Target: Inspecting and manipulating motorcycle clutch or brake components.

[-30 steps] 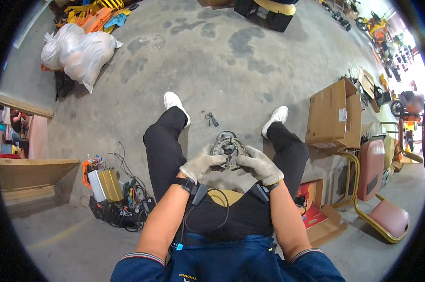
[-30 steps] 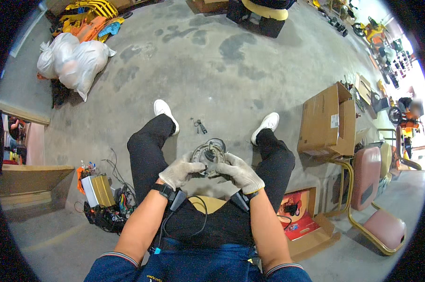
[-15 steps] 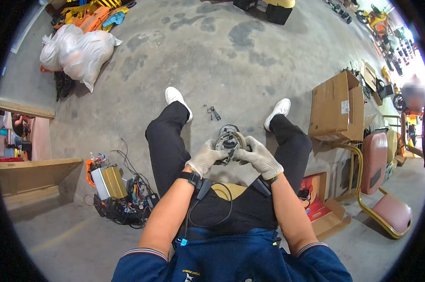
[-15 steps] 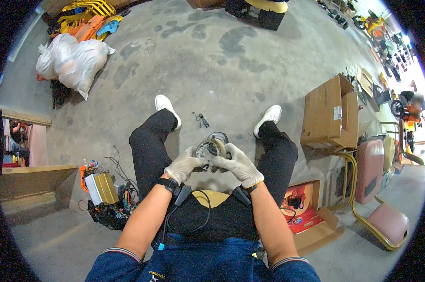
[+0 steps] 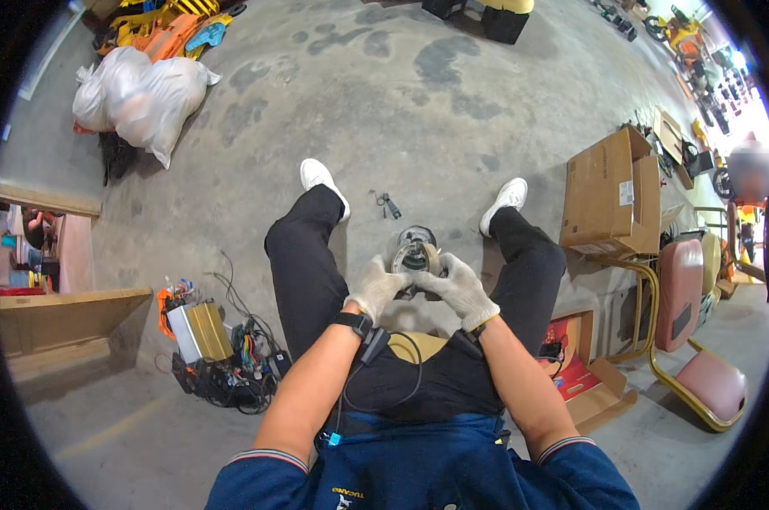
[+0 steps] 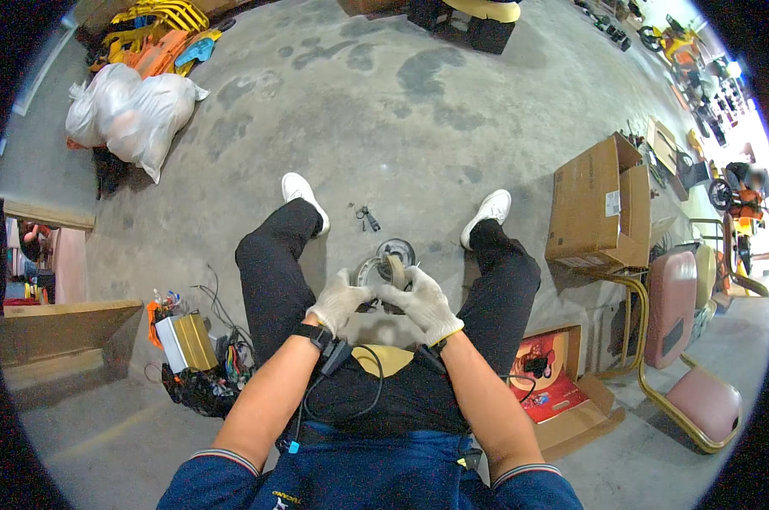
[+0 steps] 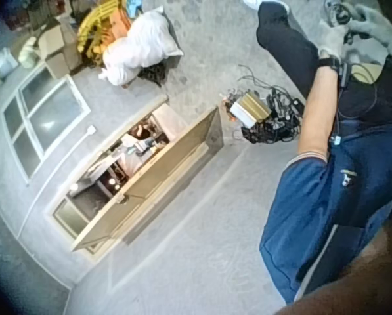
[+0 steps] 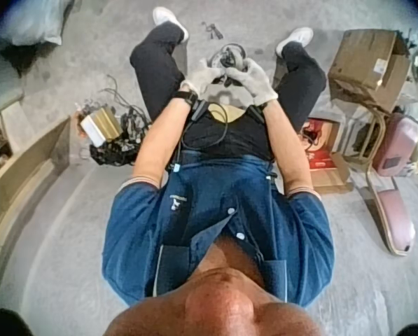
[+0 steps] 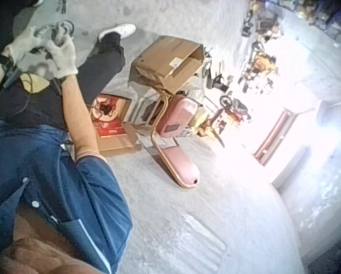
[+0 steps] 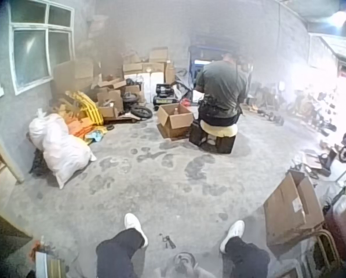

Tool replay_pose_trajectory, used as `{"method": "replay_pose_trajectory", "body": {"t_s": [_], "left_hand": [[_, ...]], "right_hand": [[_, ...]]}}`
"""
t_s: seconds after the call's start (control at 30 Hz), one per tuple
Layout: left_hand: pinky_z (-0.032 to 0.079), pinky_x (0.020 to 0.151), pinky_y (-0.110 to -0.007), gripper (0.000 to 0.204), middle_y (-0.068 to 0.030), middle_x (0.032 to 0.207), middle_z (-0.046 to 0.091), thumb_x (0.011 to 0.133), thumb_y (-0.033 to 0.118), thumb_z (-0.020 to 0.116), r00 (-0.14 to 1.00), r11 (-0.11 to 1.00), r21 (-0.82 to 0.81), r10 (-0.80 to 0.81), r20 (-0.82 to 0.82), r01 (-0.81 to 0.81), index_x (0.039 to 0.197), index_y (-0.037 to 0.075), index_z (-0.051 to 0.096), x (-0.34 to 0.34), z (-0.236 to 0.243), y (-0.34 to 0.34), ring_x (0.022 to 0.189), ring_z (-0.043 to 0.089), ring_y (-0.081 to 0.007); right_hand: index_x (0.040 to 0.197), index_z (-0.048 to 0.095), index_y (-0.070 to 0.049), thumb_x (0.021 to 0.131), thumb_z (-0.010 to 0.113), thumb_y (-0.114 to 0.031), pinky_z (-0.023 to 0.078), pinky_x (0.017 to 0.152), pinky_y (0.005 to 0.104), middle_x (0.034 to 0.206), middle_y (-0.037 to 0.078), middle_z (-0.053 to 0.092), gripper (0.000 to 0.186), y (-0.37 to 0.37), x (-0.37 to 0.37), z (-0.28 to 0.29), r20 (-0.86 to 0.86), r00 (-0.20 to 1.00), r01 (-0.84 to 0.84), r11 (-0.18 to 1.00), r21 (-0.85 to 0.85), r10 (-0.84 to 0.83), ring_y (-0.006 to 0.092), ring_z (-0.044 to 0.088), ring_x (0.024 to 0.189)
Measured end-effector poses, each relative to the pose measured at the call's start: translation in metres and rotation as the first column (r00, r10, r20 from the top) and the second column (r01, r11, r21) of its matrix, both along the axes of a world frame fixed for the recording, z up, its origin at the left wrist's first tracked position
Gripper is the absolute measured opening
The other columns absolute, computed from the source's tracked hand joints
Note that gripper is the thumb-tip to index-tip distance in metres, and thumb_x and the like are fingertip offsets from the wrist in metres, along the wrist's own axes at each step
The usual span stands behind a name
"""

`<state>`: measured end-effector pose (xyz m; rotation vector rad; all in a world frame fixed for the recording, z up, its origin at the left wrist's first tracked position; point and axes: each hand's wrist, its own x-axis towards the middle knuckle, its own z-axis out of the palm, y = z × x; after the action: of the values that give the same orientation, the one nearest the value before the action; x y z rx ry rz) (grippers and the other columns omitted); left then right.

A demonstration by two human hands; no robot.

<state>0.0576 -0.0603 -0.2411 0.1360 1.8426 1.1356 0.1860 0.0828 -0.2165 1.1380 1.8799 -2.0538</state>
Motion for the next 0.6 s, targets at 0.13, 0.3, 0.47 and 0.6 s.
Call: {"method": "replay_pose_trajectory", "body": {"t_s": [0.13,0.3,0.47,0.6], "left_hand": [[0.059,0.070,-0.031,0.050,-0.0168,0.101,0.072,0.082,0.018,0.083,0.999,1.000,0.024,-0.013,0.030,0.012,0.116,-0.013,0.062,0.000,0.004,-0.002,0.086,0.071,-0.0204],[0.056,0.067,-0.030,0.048,-0.0131,0.097,0.071,0.086,0.020,0.082,0.972,0.984,0.117,0.105,0.211,-0.132,0.116,-0.011,0.062,0.000,0.010,-0.002,0.080,0.068,-0.0167],[0.056,0.066,-0.031,0.038,-0.0106,0.095,0.072,0.090,0.013,0.077,0.938,0.976,0.160,0.089,0.335,-0.150,0.118,-0.009,0.064,-0.002,0.003,-0.006,0.078,0.069,-0.0162],[0.057,0.068,-0.031,0.036,-0.0098,0.096,0.072,0.090,0.011,0.076,0.933,0.980,0.162,0.052,0.355,-0.116,0.119,-0.007,0.065,-0.004,-0.006,-0.007,0.079,0.070,-0.0164]], "right_hand": [[0.115,0.064,0.005,0.088,0.084,-0.031,0.055,0.071,0.0264,0.097,0.008,0.071,0.050,-0.001,-0.002,0.000,-0.034,0.999,0.035,0.997,-0.070,-0.037,0.0097,0.065,0.080],[0.114,0.063,0.005,0.092,0.080,-0.035,0.051,0.066,0.0233,0.093,0.007,0.068,0.048,0.006,0.003,-0.003,-0.099,0.990,0.073,0.971,-0.229,-0.097,0.0085,0.063,0.075],[0.118,0.064,0.005,0.096,0.074,-0.038,0.047,0.063,0.0236,0.093,0.006,0.067,0.049,0.008,0.007,-0.002,-0.031,0.996,0.075,0.969,-0.235,-0.085,0.0073,0.060,0.074],[0.118,0.064,0.005,0.097,0.073,-0.037,0.049,0.064,0.0237,0.092,0.005,0.067,0.047,0.009,0.007,-0.002,-0.064,0.995,0.064,0.966,-0.250,-0.083,0.0073,0.060,0.075]]}}
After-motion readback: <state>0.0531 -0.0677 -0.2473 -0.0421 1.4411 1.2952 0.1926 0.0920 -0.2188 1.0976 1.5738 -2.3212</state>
